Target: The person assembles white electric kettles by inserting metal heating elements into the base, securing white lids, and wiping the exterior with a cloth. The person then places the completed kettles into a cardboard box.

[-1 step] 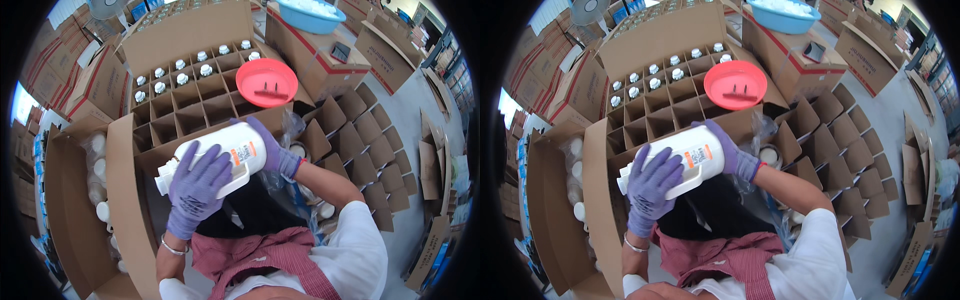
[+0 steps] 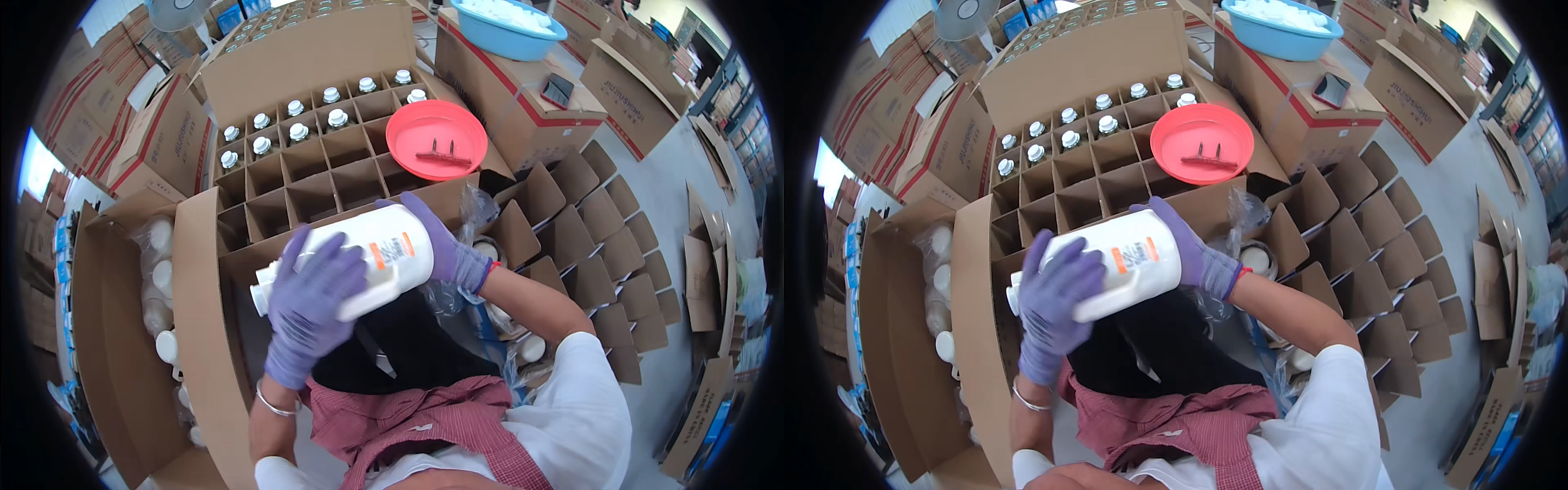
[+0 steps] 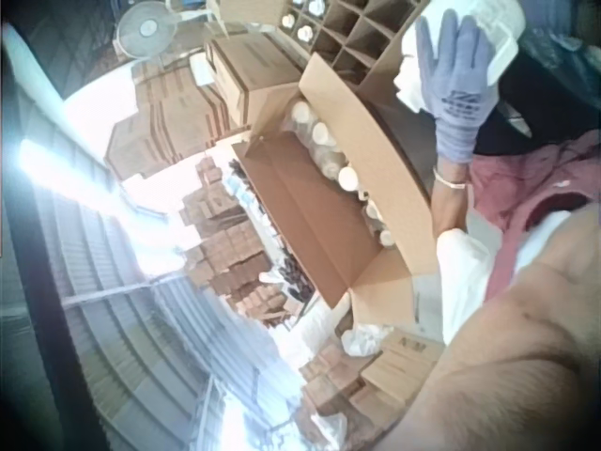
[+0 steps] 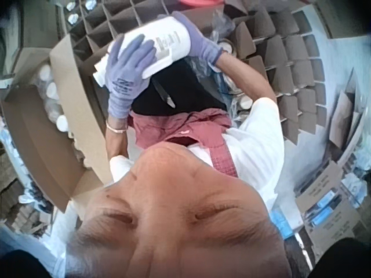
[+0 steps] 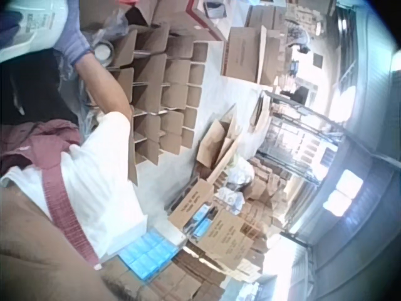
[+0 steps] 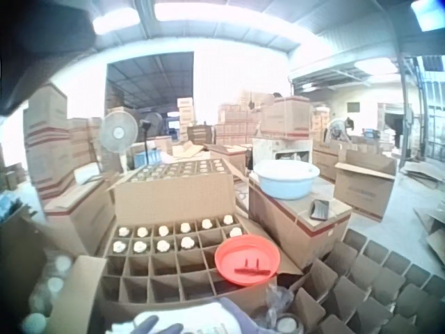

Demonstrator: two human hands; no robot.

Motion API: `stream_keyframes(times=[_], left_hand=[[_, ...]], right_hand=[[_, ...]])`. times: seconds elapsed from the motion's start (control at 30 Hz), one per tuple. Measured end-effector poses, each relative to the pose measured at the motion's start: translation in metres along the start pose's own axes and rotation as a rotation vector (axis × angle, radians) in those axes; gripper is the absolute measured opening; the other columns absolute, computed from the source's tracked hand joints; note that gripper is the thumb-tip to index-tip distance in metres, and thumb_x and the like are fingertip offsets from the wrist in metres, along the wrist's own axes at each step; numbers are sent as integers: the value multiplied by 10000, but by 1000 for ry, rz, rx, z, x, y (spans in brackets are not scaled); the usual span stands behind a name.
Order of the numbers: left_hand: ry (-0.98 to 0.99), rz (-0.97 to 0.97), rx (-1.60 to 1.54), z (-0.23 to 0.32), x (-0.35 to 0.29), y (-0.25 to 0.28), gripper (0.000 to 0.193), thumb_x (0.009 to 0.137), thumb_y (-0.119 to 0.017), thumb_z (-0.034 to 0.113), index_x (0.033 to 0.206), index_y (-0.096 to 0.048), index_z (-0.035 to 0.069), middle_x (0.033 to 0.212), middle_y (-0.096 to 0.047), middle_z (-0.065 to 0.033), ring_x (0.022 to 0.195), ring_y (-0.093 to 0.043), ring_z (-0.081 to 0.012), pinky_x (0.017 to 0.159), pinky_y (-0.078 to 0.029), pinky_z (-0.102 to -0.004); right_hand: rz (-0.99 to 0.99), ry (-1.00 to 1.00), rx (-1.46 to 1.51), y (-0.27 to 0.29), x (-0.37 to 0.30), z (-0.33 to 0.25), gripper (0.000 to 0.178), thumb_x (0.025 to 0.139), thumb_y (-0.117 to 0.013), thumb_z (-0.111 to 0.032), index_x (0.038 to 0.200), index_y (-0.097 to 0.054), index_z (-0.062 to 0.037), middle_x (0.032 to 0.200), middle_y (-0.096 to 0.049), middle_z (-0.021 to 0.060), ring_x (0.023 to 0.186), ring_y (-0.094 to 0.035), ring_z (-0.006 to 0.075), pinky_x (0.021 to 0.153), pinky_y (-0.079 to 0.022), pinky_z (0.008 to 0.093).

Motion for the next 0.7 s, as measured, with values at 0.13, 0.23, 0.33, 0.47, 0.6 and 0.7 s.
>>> stream_keyframes(times=[0.13, 0.23, 0.33, 0.47, 0.6, 0.7], left_hand=[[1009, 175, -838, -78, -30, -20, 252, 883, -572, 45, 1064, -733, -23, 1009, -736, -98, 991, -675, -167, 949, -490, -324], [947, 262, -818, -75, -32, -33, 256, 884, -561, 32, 1067, -724, -42, 1002, -733, -104, 984, -668, -159, 908, -498, -294], [355, 243, -287, -68, -11, -27, 324, 788, -571, 17, 1070, -712, -59, 1046, -727, -168, 1079, -663, -274, 1012, -464, -361], [802, 487, -675, -98, -37, -38, 314, 913, -512, 59, 1146, -692, -50, 1142, -706, -128, 1080, -655, -212, 1003, -487, -368], [787, 534, -868, -112, -46, -59, 416, 1026, -449, 177, 1380, -502, -35, 1270, -631, -143, 1128, -634, -211, 975, -518, -358], [760, 562, -1112, -114, -43, -87, 471, 1043, -425, 259, 1448, -401, 20, 1401, -530, -158, 1265, -549, -262, 1043, -487, -438]], right_hand=[[62, 578, -1021, 5, 33, -35, 463, 1028, -457, -294, 1436, -449, -74, 1497, -382, 138, 1423, -325, 281, 1184, -255, 378], [-235, 428, -578, -7, 26, -41, 438, 998, -525, -282, 1377, -486, -65, 1456, -406, 114, 1388, -357, 240, 1153, -280, 368], [-142, 272, -167, 5, 37, -30, 400, 1012, -526, -347, 1295, -535, -65, 1369, -481, 74, 1263, -474, 168, 1084, -379, 330], [-78, 450, -687, 20, 80, -66, 460, 963, -588, -428, 1242, -610, -62, 1304, -573, 87, 1201, -565, 239, 1037, -445, 376], [433, -348, -2085, 169, 125, -93, 520, 861, -655, -501, 1187, -654, -96, 1280, -617, 134, 1211, -585, 293, 996, -477, 437], [272, -276, -2287, 216, 129, -81, 478, 836, -671, -432, 1179, -661, -100, 1137, -668, 129, 1128, -637, 292, 923, -519, 454]])
Point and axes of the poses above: each hand's wrist, its own x-axis towards the middle knuckle, its own y-axis out of the back of the hand, z = x × y, the point moved 3 cm from there along x, towards the middle knuckle
